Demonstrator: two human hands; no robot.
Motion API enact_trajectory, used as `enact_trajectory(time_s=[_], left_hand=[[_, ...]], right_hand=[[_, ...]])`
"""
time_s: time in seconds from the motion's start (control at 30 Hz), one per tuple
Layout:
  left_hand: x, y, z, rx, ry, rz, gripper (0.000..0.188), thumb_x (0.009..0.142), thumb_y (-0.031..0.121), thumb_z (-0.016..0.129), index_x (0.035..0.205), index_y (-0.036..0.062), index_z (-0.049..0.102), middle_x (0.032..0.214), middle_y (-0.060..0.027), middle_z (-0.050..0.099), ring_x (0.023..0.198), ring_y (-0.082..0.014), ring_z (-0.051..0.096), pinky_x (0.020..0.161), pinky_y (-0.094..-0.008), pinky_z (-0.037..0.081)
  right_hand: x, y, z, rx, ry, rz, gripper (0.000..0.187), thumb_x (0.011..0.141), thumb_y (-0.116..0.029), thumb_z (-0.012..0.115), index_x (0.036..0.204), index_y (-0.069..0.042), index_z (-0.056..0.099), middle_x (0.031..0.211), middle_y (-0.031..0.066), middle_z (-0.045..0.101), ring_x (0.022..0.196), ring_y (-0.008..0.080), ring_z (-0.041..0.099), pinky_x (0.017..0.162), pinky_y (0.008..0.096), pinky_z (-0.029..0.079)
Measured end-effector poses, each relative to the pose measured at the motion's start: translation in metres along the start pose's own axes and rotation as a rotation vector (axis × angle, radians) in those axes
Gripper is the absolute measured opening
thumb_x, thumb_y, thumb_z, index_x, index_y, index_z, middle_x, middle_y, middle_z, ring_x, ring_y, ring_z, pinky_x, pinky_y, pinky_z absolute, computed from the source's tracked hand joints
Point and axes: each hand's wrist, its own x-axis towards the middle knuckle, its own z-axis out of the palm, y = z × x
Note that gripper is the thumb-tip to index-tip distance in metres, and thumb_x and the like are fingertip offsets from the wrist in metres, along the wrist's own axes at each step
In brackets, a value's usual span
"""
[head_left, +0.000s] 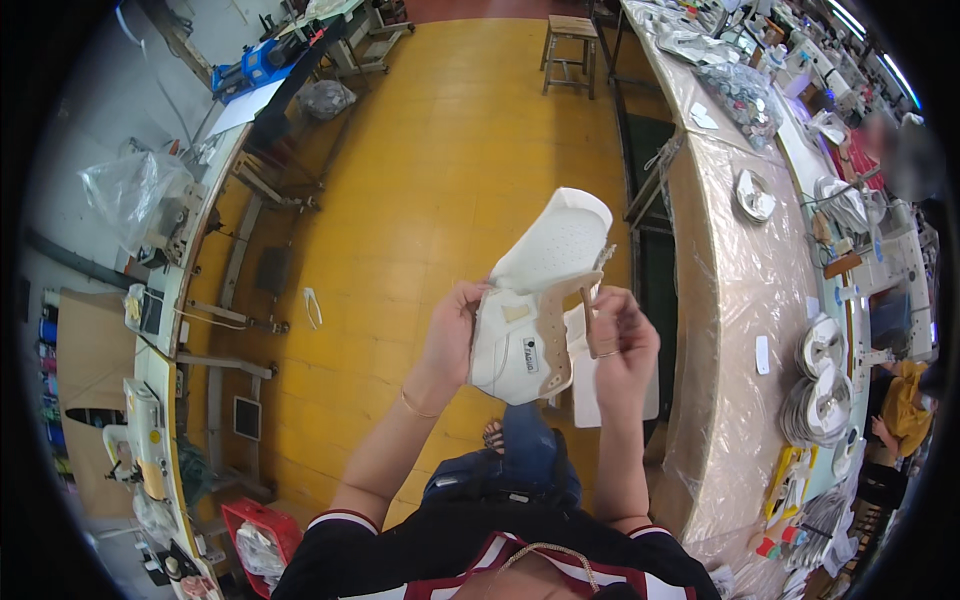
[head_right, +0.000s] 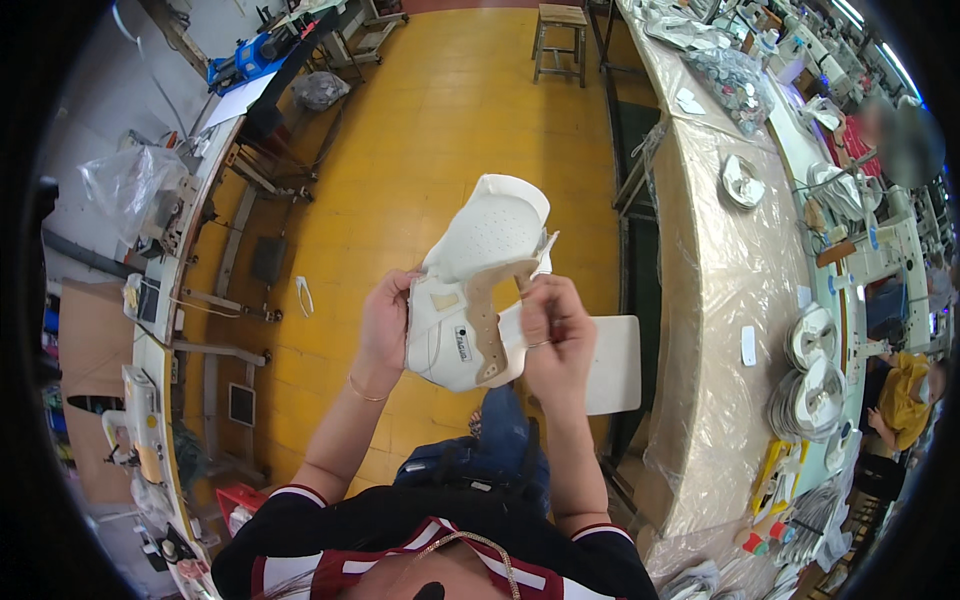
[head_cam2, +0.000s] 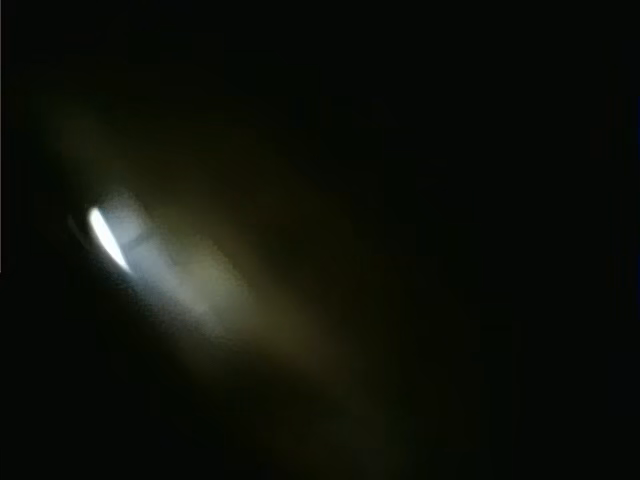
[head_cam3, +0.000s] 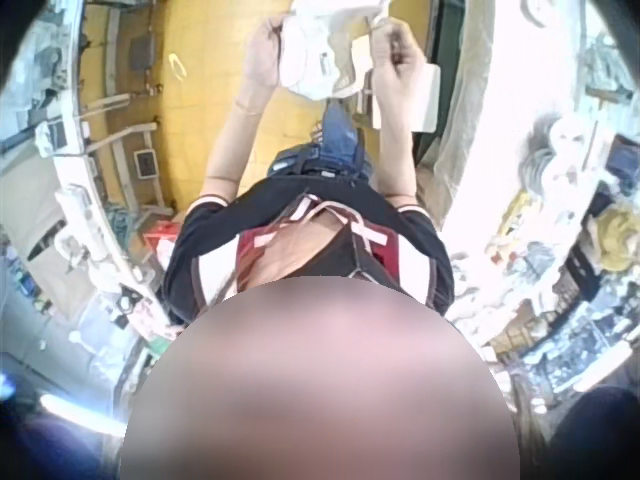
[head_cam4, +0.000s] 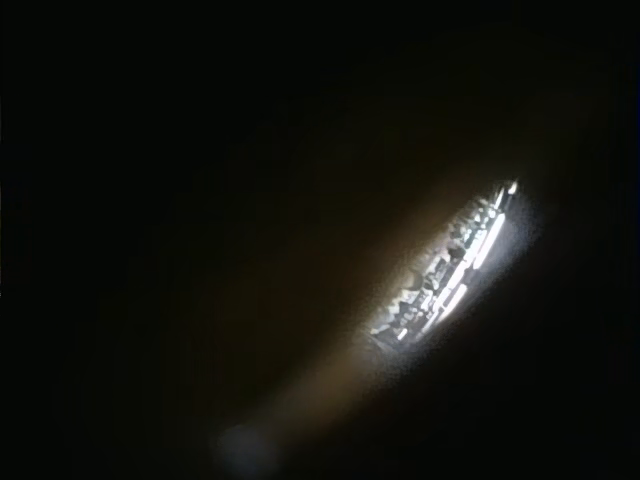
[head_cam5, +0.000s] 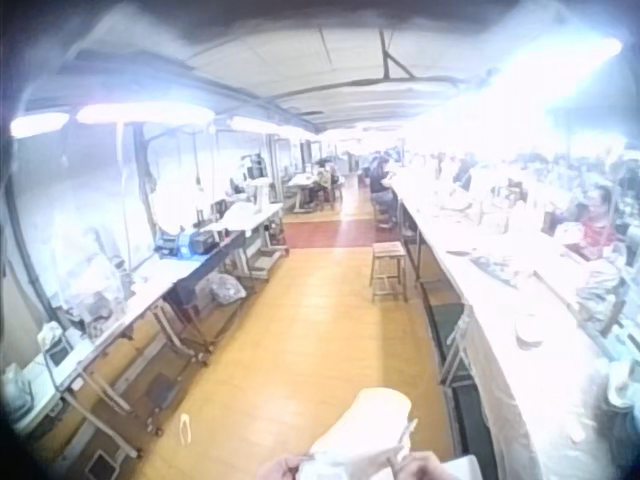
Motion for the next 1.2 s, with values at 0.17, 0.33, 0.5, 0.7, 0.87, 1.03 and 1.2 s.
enact_trajectory(time_s=[0.17,0.33,0.5,0.7,0.87,1.03,1.2], left_hand=[[0.078,0.038,-0.003,0.048,-0.060,-0.038,0.031,0.092,0.012,0.041,0.110,-0.0065,0.057,0.103,-0.0165,0.065,0.096,-0.0237,0.065,0.093,-0.0371,0.051],[0.177,0.065,0.021,0.061,-0.168,-0.080,0.032,0.091,0.015,0.042,0.112,-0.0036,0.057,0.104,-0.0131,0.065,0.099,-0.0214,0.063,0.094,-0.0344,0.050],[0.260,0.080,0.046,0.027,-0.113,-0.080,0.036,0.091,0.010,0.039,0.118,-0.0088,0.053,0.112,-0.0189,0.064,0.102,-0.0265,0.064,0.094,-0.0377,0.051],[0.386,0.105,0.049,0.007,-0.227,-0.198,0.044,0.092,0.013,0.037,0.131,-0.0064,0.046,0.118,-0.0170,0.061,0.108,-0.0234,0.061,0.097,-0.0371,0.050],[0.513,0.122,0.058,0.017,-0.231,-0.350,0.043,0.092,0.012,0.037,0.129,-0.0061,0.047,0.121,-0.0175,0.059,0.105,-0.0248,0.062,0.097,-0.0379,0.050],[0.634,0.137,0.092,-0.028,-0.299,-0.574,0.041,0.091,0.010,0.036,0.126,-0.0072,0.048,0.119,-0.0176,0.060,0.104,-0.0248,0.062,0.097,-0.0380,0.050],[0.721,0.105,0.125,-0.028,-0.361,-0.816,0.039,0.091,0.010,0.036,0.123,-0.0077,0.049,0.114,-0.0169,0.061,0.102,-0.0238,0.063,0.096,-0.0373,0.051]], right_hand=[[0.077,0.021,0.002,0.032,0.056,-0.071,0.015,0.083,-0.005,0.073,0.093,-0.001,0.062,0.092,-0.0004,0.054,0.058,0.0021,0.037,0.056,0.0193,0.035],[0.175,0.037,0.014,-0.579,0.140,-0.368,0.013,0.077,-0.002,0.075,0.087,-0.002,0.066,0.089,0.0011,0.056,0.062,0.0086,0.041,0.056,0.0213,0.037],[0.269,0.038,-0.002,-0.266,-0.034,-0.109,0.016,0.095,-0.013,0.062,0.089,0.002,0.059,0.082,-0.0029,0.052,0.061,0.0015,0.036,0.058,0.0192,0.033],[0.359,0.050,-0.032,0.161,0.024,0.019,0.022,0.099,-0.023,0.056,0.095,-0.001,0.059,0.081,-0.0028,0.049,0.062,0.0032,0.035,0.060,0.0203,0.031],[0.438,0.067,-0.042,-0.949,0.183,-0.286,0.044,0.091,-0.034,0.057,0.123,-0.004,0.056,0.108,0.0132,0.056,0.088,0.0232,0.052,0.079,0.0358,0.036],[0.511,0.067,-0.042,-1.299,0.321,-0.354,0.055,0.084,-0.017,0.066,0.136,-0.006,0.052,0.111,0.0097,0.056,0.081,0.0193,0.053,0.081,0.0353,0.033],[0.566,0.072,-0.064,-1.308,0.620,-0.294,0.037,0.085,-0.012,0.067,0.120,-0.006,0.064,0.097,0.0049,0.062,0.074,0.0165,0.052,0.076,0.0316,0.033]])
